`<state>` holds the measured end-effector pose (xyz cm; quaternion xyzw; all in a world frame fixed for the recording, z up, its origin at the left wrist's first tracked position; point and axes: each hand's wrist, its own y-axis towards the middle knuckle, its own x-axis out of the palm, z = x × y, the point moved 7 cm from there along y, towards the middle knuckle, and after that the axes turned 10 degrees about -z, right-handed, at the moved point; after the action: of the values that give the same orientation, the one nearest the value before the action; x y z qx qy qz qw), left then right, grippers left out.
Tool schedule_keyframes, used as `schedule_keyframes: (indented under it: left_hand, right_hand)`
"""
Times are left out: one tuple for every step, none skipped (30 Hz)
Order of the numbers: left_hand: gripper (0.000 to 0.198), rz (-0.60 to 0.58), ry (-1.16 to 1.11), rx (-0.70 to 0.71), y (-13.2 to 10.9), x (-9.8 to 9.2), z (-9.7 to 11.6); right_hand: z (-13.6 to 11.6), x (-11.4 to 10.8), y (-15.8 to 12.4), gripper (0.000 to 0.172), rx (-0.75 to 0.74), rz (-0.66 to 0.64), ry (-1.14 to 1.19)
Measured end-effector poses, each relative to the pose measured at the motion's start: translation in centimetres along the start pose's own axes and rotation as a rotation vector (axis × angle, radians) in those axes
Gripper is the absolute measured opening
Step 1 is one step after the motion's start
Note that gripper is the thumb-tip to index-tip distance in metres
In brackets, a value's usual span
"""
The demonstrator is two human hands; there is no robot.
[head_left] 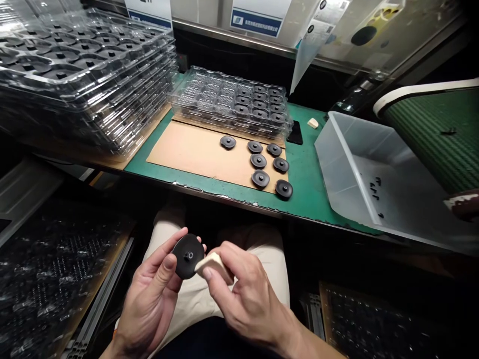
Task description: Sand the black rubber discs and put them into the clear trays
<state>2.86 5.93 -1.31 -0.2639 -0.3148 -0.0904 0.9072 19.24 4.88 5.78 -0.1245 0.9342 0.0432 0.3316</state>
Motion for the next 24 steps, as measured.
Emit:
schedule_keyframes:
  left_hand:
    - [0.044,0.0,-0.001,-0.015,0.1,-0.1,-0.1]
    - [0.043,-0.015,0.001,-0.049,0.1,0.0,-0.3]
    - [0.042,-0.036,0.004,-0.09,0.2,0.2,-0.5]
    - [0.041,-0.055,0.005,-0.128,0.2,0.3,-0.7]
    - [0.04,-0.068,-0.001,-0.158,0.2,0.5,-0.9]
    - [0.04,-0.069,-0.011,-0.173,0.2,0.5,-0.9]
    - [0.04,-0.051,-0.023,-0.173,0.3,0.5,-0.8]
    - [0.04,-0.021,-0.033,-0.162,0.3,0.3,-0.6]
    - [0.039,0.008,-0.038,-0.147,0.4,0.1,-0.5]
    - [0.038,0.021,-0.033,-0.143,0.5,0.0,-0.4]
    - [0.038,0.01,-0.02,-0.154,0.5,-0.1,-0.4]
    - [0.037,-0.022,-0.003,-0.179,0.5,0.0,-0.6]
    - [0.038,-0.075,0.016,-0.218,0.5,0.2,-0.9]
    - [0.038,-0.134,0.028,-0.259,0.5,0.5,-1.2]
    - [0.039,-0.186,0.029,-0.296,0.4,0.8,-1.6]
    - [0.04,-0.217,0.017,-0.317,0.4,0.9,-1.8]
    - [0.04,-0.219,-0.001,-0.318,0.4,0.9,-1.8]
    - [0.039,-0.195,-0.022,-0.296,0.5,0.8,-1.7]
    - [0.038,-0.152,-0.038,-0.255,0.6,0.5,-1.4]
    - [0.037,-0.1,-0.045,-0.205,0.8,0.1,-0.9]
    - [0.037,-0.061,-0.04,-0.163,0.9,-0.3,-0.5]
    - [0.037,-0.047,-0.023,-0.137,1.0,-0.5,-0.2]
    - [0.036,-0.062,0.003,-0.136,1.1,-0.5,-0.1]
    - [0.036,-0.1,0.037,-0.157,1.1,-0.4,-0.1]
  right_hand:
    - [0.1,0.2,-0.1,0.018,0.006,-0.006,0.005]
    - [0.0,0.2,-0.1,0.015,-0.008,0.0,-0.009]
    - [-0.1,0.1,0.0,0.011,-0.039,0.018,-0.039]
    - [-0.2,0.0,0.0,0.011,-0.079,0.037,-0.077]
    - [-0.3,0.0,0.1,0.014,-0.109,0.051,-0.108]
    - [-0.3,0.0,0.2,0.015,-0.124,0.058,-0.127]
    - [-0.2,0.0,0.3,0.013,-0.12,0.058,-0.129]
    - [0.0,0.1,0.3,0.01,-0.099,0.053,-0.116]
    - [0.2,0.2,0.3,0.009,-0.067,0.045,-0.098]
    - [0.4,0.3,0.3,0.013,-0.035,0.035,-0.084]
    - [0.5,0.4,0.2,0.015,-0.017,0.025,-0.082]
    - [0.5,0.5,0.1,0.014,-0.022,0.011,-0.094]
    - [0.2,0.5,0.1,0.012,-0.05,-0.003,-0.117]
    - [-0.1,0.6,0.1,0.011,-0.098,-0.013,-0.146]
    - [-0.5,0.6,0.1,0.014,-0.153,-0.02,-0.173]
    - [-0.9,0.6,0.2,0.019,-0.199,-0.02,-0.189]
    - [-1.1,0.5,0.2,0.022,-0.218,0.001,-0.194]
    - [-1.1,0.3,0.2,0.021,-0.203,0.034,-0.185]
    - [-0.9,0.3,0.3,0.015,-0.159,0.06,-0.157]
    - [-0.5,0.4,0.3,0.009,-0.1,0.067,-0.118]
    - [-0.1,0.7,0.3,0.01,-0.044,0.055,-0.081]
    - [0.2,1.0,0.3,0.017,-0.002,0.035,-0.058]
    - [0.4,1.3,0.3,0.02,0.019,0.013,-0.055]
    - [0.4,1.4,0.3,0.018,0.014,0.0,-0.07]
